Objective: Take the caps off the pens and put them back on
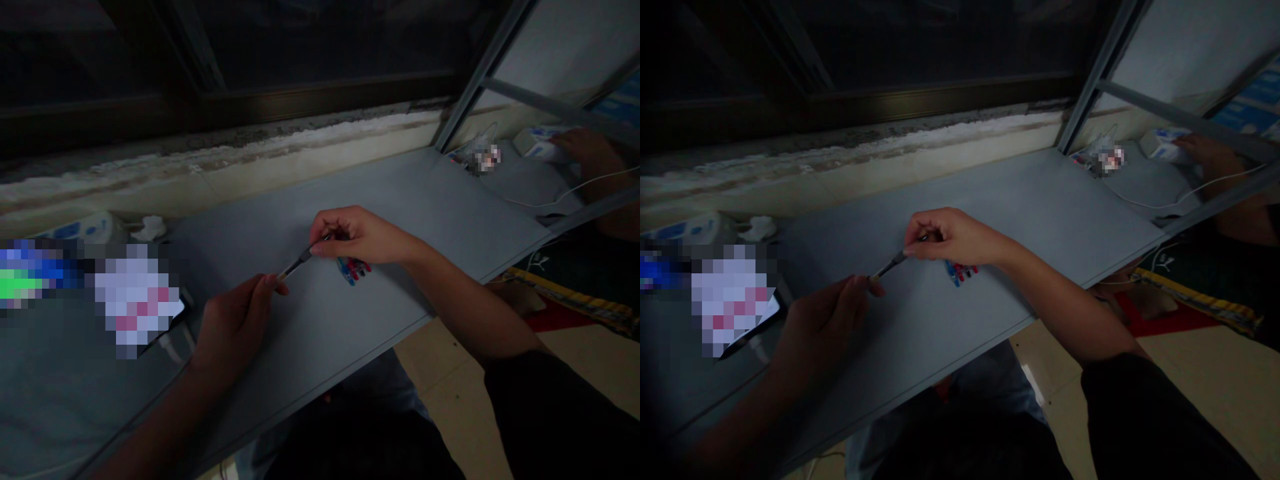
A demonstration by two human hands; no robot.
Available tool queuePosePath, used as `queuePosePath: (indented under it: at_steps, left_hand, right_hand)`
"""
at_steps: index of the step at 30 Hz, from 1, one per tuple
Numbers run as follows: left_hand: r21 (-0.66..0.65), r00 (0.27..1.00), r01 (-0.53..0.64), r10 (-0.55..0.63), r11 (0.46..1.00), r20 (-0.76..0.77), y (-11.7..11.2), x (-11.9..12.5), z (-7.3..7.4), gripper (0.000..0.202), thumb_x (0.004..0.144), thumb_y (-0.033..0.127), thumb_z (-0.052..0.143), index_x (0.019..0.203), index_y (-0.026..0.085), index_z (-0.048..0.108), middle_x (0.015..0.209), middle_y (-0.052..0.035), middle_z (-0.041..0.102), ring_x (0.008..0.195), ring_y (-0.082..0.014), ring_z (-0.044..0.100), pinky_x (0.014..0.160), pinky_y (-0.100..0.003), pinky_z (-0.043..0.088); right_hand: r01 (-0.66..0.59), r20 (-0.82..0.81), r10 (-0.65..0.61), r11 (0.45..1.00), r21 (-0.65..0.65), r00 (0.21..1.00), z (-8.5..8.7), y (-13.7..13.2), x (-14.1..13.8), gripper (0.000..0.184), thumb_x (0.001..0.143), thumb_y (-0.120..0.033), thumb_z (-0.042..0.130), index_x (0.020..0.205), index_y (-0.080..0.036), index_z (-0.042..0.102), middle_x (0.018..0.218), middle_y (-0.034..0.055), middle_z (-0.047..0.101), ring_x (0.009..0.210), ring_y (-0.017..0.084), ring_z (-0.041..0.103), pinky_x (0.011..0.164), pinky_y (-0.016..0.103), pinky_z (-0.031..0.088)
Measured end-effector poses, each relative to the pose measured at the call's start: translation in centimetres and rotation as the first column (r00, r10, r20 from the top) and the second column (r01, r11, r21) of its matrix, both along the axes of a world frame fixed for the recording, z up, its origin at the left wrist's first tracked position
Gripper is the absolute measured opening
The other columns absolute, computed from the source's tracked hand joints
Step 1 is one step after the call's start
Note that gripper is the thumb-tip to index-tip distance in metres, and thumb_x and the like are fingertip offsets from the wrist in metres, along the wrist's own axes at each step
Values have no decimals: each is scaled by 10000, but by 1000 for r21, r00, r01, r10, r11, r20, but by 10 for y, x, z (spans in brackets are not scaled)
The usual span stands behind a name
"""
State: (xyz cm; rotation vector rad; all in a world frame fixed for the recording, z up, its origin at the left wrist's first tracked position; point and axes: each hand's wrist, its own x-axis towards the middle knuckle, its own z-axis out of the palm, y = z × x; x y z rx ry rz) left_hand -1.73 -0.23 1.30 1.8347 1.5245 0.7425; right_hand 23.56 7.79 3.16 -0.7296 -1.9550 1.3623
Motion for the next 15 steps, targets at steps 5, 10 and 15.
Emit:
queuePosePath:
  at_steps: [5,10,15]
  left_hand:
    - [5,1000,-9,9,1000,-7,3,-1,-5,481,1025,556,412,866,202,696,501,71,406,424,-123,404,444,-235,305]
    - [9,999,-22,22,1000,-24,5,-2,-8,473,1028,545,406,894,205,707,492,72,437,420,-125,429,444,-233,325]
    - [28,999,-28,29,999,-17,7,0,-7,473,1030,540,414,913,197,719,490,70,466,418,-120,445,458,-232,345]
  right_hand:
    - [43,-36,-43,999,14,998,-5,5,1,291,881,-306,765,1063,-147,601,947,29,667,775,109,601,701,231,483]
    - [0,-84,4,998,55,996,-9,9,3,367,820,-258,812,1091,-158,587,1001,39,673,834,114,623,707,219,492]
    - [100,-78,-99,995,7,992,-9,11,3,268,911,-357,750,1023,-160,606,838,1,670,718,98,609,662,214,481]
